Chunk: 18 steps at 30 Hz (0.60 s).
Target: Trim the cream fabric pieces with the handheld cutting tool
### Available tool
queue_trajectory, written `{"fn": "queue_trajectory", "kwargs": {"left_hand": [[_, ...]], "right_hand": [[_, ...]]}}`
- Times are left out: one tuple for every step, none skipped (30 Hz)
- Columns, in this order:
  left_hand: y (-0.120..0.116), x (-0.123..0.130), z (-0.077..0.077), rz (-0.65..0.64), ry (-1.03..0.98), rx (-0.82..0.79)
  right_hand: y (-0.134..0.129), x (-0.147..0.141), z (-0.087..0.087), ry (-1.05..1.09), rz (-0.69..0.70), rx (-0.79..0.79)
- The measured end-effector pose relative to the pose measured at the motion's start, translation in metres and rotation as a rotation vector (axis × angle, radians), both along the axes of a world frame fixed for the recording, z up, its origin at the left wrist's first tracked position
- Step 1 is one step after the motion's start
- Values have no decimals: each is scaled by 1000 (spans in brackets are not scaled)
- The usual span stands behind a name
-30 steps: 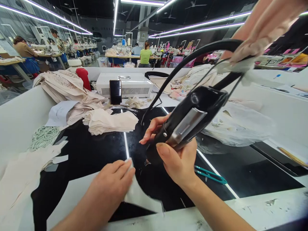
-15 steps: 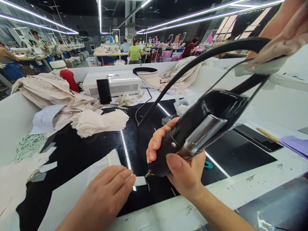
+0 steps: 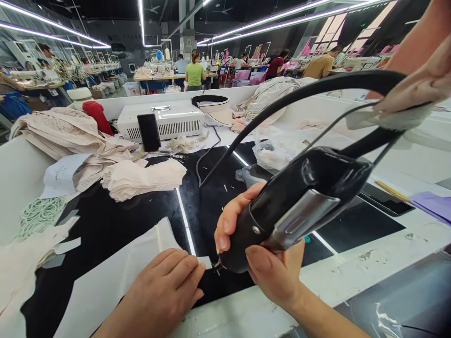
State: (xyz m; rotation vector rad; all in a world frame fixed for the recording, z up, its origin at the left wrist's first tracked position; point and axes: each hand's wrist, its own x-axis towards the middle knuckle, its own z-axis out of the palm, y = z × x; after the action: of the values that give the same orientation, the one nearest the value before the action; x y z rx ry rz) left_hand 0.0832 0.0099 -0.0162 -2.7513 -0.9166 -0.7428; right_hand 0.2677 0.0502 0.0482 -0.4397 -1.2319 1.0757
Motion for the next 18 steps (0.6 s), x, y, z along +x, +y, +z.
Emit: {"fn": "queue_trajectory", "kwargs": {"left_hand": [[0, -1, 0, -3, -6, -2], [-1, -1, -1, -4, -8, -4], [-1, -1, -1, -6, -8, -7], [-1, -2, -1, -5, -7, -12], [-1, -2, -1, -4, -7, -17], [-1, -2, -1, -4, -9, -22], [-1, -2, -1, -3, -12, -27], [-1, -2, -1, -1, -14, -33], [-1, -2, -1, -1, -15, -40], [-1, -2, 0, -2, -14, -47], [-1, -2, 0, -4, -10, -55], [-1, -3, -1, -6, -7, -61], [-1, -3, -1, -9, -3, -65], [-1, -3, -2, -11, -2, -66], [-1, -3, -2, -12, -3, -68], [-1, -3, -3, -12, -5, -70], [-2, -3, -4, -12, -8, -71], [-2, -2, -5, -11, -9, -73]], "right_hand": [[0, 1, 0, 4, -6, -2], [0, 1, -1, 8, -12, -6], [0, 2, -1, 11, -17, -12], [-1, 2, -1, 15, -19, -18], [-1, 2, -1, 17, -19, -23], [-1, 3, -1, 18, -19, -26], [-1, 3, 0, 19, -20, -27], [-1, 3, 0, 18, -21, -27], [0, 3, 0, 20, -20, -24], [0, 3, 1, 24, -19, -23], [0, 3, 1, 30, -20, -23], [1, 2, 1, 37, -22, -22], [2, 1, 1, 43, -23, -19], [3, 1, 0, 48, -26, -16], [4, 0, 0, 53, -28, -8], [5, -1, -1, 58, -31, 1], [6, -2, -2, 65, -30, 11], [7, -3, -3, 73, -32, 20]]}}
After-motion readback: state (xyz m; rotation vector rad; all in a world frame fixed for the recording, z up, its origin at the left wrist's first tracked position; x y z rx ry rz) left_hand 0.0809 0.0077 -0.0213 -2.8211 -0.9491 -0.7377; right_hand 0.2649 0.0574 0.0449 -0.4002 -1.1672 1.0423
